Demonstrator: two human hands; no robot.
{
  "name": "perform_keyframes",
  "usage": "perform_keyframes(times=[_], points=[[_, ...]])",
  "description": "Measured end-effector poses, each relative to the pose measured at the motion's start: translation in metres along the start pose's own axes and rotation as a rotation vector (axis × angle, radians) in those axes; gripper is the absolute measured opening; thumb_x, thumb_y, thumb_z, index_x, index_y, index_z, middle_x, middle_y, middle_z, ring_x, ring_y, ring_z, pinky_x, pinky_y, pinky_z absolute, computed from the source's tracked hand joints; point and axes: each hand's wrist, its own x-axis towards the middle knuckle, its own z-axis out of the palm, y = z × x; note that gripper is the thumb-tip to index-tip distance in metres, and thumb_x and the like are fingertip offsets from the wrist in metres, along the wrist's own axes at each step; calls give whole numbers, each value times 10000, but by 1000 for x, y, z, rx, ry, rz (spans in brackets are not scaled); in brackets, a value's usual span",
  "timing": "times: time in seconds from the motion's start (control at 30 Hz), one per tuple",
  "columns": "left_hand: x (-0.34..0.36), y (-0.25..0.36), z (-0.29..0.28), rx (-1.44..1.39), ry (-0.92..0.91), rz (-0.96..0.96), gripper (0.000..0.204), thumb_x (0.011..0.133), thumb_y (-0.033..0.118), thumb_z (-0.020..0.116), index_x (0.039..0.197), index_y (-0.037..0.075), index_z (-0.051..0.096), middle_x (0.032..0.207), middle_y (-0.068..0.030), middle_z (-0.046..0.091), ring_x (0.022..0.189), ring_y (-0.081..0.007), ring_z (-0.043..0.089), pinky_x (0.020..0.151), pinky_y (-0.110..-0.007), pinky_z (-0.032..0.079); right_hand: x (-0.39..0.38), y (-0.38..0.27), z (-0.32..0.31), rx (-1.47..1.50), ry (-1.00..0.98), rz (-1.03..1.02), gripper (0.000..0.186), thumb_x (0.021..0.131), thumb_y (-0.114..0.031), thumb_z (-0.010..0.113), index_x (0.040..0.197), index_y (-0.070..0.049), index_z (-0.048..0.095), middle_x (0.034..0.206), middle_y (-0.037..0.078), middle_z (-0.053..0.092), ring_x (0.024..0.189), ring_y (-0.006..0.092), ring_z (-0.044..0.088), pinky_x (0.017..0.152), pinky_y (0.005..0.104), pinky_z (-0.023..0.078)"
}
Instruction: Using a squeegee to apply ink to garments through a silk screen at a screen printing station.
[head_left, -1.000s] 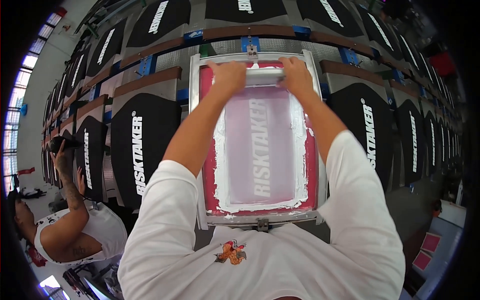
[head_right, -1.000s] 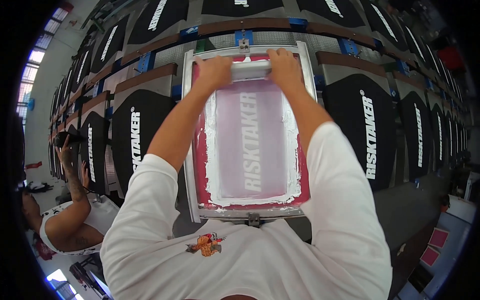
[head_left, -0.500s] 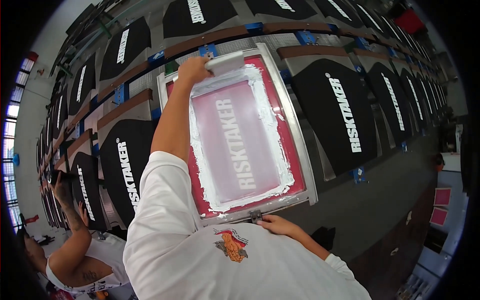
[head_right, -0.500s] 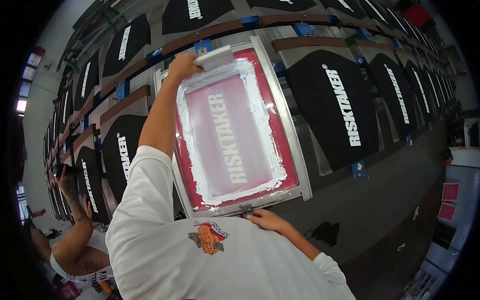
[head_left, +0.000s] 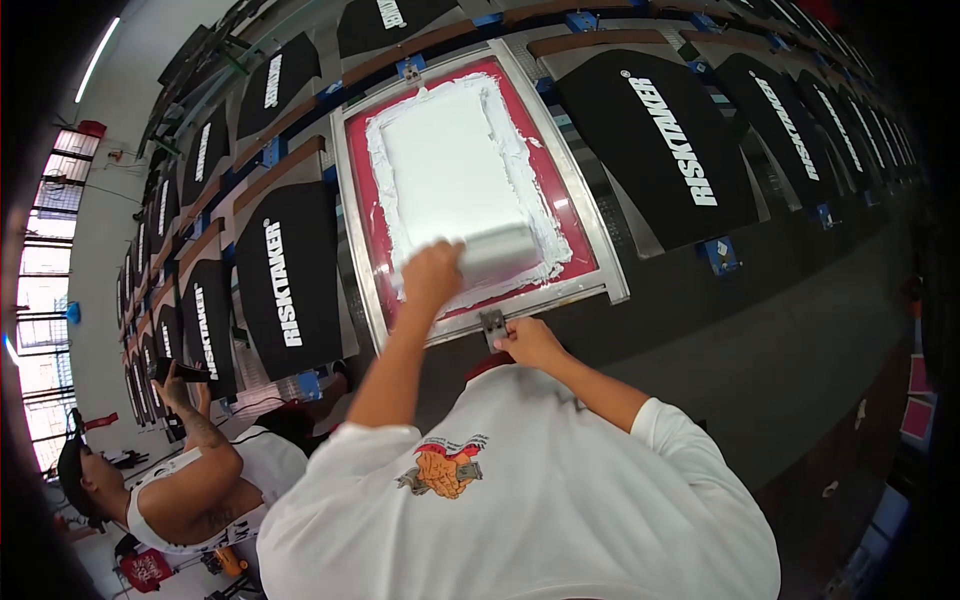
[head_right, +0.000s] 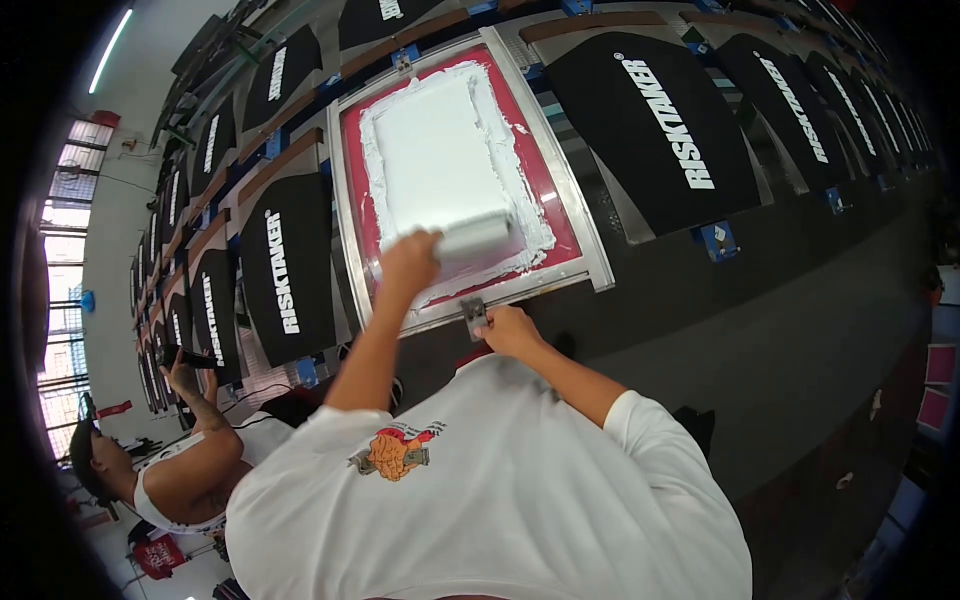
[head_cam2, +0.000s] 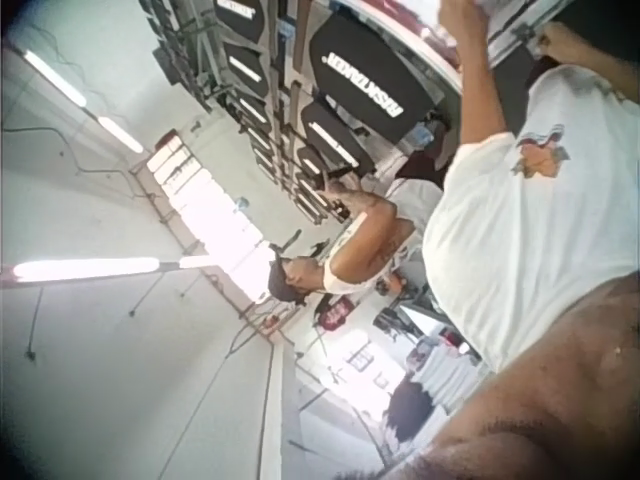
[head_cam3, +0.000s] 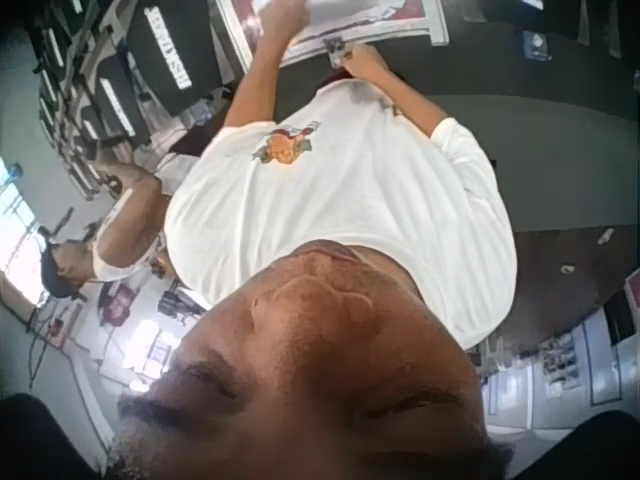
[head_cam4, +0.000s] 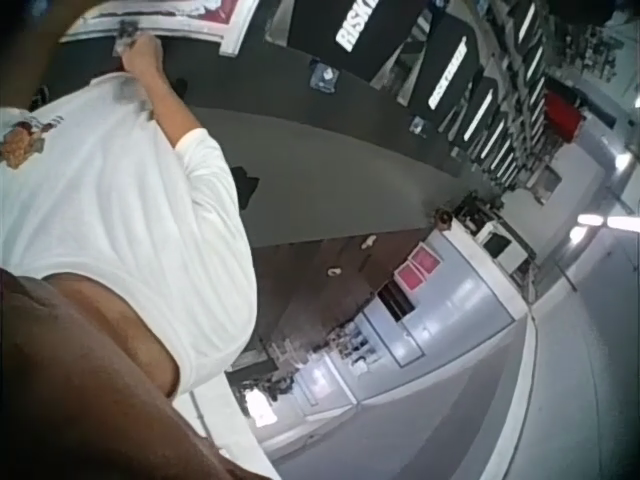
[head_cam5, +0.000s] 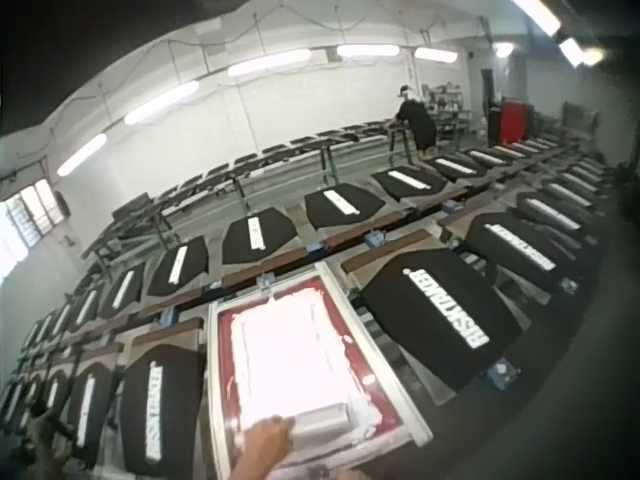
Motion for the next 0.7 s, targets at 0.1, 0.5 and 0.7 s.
perform_keyframes(times=[0.1,0.5,0.7], points=[[-81,50,9,-144,238,48,346,642,-10,592,951,131,657,846,-91,622,768,-303,621,619,-405,504,6,13,14,-187,198,-120,329,786,-301,683,1010,-62,661,920,150,672,882,331,636,819,391,494],[7,-73,-48,-471,-7,-487,520,750,428,704,1039,5,616,868,-209,664,814,-320,669,710,-403,512,-16,3,-37,-67,-23,-210,328,818,-356,643,904,-42,679,817,168,658,781,327,632,710,393,483],[-22,-164,10,-1293,78,-847,469,790,240,725,1118,-63,580,983,-141,655,814,-237,650,730,-369,516,10,4,-154,-428,803,-89,533,871,-464,539,1101,12,605,1034,242,609,1030,405,540,895,455,411]])
